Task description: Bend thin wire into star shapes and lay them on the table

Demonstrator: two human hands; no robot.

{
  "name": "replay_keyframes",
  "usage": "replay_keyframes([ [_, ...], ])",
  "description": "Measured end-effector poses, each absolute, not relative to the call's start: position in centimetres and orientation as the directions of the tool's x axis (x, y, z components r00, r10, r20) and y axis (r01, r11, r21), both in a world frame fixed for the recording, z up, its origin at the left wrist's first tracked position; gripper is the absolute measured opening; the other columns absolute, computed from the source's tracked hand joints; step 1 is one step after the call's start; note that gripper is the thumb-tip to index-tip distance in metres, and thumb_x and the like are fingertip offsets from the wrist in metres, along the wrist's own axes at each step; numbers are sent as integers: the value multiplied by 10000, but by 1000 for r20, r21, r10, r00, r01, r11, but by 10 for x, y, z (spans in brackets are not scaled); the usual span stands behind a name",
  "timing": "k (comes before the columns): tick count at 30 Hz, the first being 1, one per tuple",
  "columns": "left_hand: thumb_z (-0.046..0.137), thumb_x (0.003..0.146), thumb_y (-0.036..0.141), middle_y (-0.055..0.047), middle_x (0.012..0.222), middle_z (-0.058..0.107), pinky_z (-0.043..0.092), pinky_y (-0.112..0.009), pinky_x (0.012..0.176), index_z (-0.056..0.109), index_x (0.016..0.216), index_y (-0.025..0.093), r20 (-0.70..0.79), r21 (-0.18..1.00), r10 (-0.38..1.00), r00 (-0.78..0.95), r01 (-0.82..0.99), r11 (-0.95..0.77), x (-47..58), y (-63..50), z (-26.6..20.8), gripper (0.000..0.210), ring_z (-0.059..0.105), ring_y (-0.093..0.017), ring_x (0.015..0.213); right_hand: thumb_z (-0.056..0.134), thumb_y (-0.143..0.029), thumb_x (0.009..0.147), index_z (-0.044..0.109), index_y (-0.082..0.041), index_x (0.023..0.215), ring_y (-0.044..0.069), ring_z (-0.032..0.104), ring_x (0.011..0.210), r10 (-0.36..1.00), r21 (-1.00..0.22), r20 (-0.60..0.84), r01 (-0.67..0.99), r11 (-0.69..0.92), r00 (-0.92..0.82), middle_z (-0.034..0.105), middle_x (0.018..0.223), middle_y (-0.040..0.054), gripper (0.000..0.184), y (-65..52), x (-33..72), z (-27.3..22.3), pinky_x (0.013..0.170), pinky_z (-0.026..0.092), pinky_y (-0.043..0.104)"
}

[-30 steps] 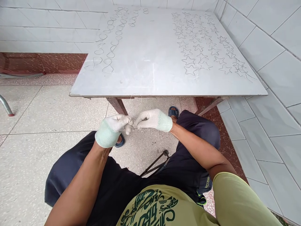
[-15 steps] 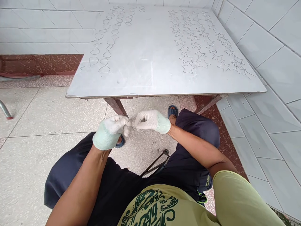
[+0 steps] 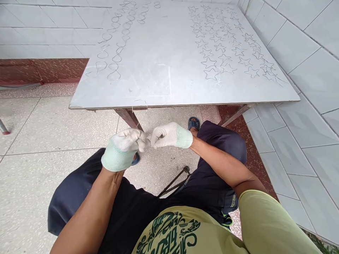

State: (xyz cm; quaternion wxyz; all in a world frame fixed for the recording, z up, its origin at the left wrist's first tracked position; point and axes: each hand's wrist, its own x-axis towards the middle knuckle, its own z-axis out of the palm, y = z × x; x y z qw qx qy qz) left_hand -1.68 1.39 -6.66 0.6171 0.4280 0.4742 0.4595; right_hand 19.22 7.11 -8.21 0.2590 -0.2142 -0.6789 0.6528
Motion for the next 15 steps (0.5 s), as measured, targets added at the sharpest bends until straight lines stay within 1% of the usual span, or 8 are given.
replay_keyframes([
  [5, 833, 736, 655, -30, 453, 603, 638, -473, 797, 638, 693, 209, -174, 952, 981, 83, -242, 189, -9, 11, -65, 489, 766, -300, 730, 877, -287, 767, 788, -200, 764, 161, 673, 804, 625, -993, 111, -61, 101, -773, 745, 840, 12, 124, 73, 194, -83, 783, 529, 307],
  [7, 820, 747, 668, -28, 475, 619, 636, -474, 809, 638, 724, 210, -171, 949, 982, 75, -257, 185, -8, 12, -65, 493, 763, -290, 728, 880, -288, 766, 792, -199, 765, 160, 679, 808, 650, -994, 108, -63, 91, -752, 752, 848, 14, 125, 73, 196, -82, 775, 530, 300],
  [9, 799, 764, 674, -29, 489, 625, 631, -452, 786, 636, 718, 211, -169, 948, 979, 112, -252, 192, -10, 14, -66, 493, 748, -271, 696, 873, -296, 774, 790, -195, 761, 155, 683, 798, 677, -995, 99, -64, 77, -729, 758, 846, 15, 131, 74, 197, -80, 767, 531, 292],
  [12, 795, 794, 604, -37, 542, 663, 607, -384, 700, 671, 716, 198, -155, 971, 971, 184, -155, 184, -16, 16, -69, 432, 702, -220, 622, 853, -305, 780, 785, -192, 746, 146, 682, 769, 706, -996, 89, -75, 51, -703, 765, 824, 13, 136, 74, 197, -78, 758, 535, 287],
  [15, 862, 729, 471, -57, 668, 749, 583, -335, 634, 744, 781, 184, -109, 994, 982, 152, -6, 111, -20, 15, -71, 314, 699, -197, 619, 867, -284, 729, 774, -193, 716, 149, 678, 743, 711, -995, 59, -100, -16, -701, 760, 776, 6, 131, 74, 194, -78, 732, 534, 285],
])
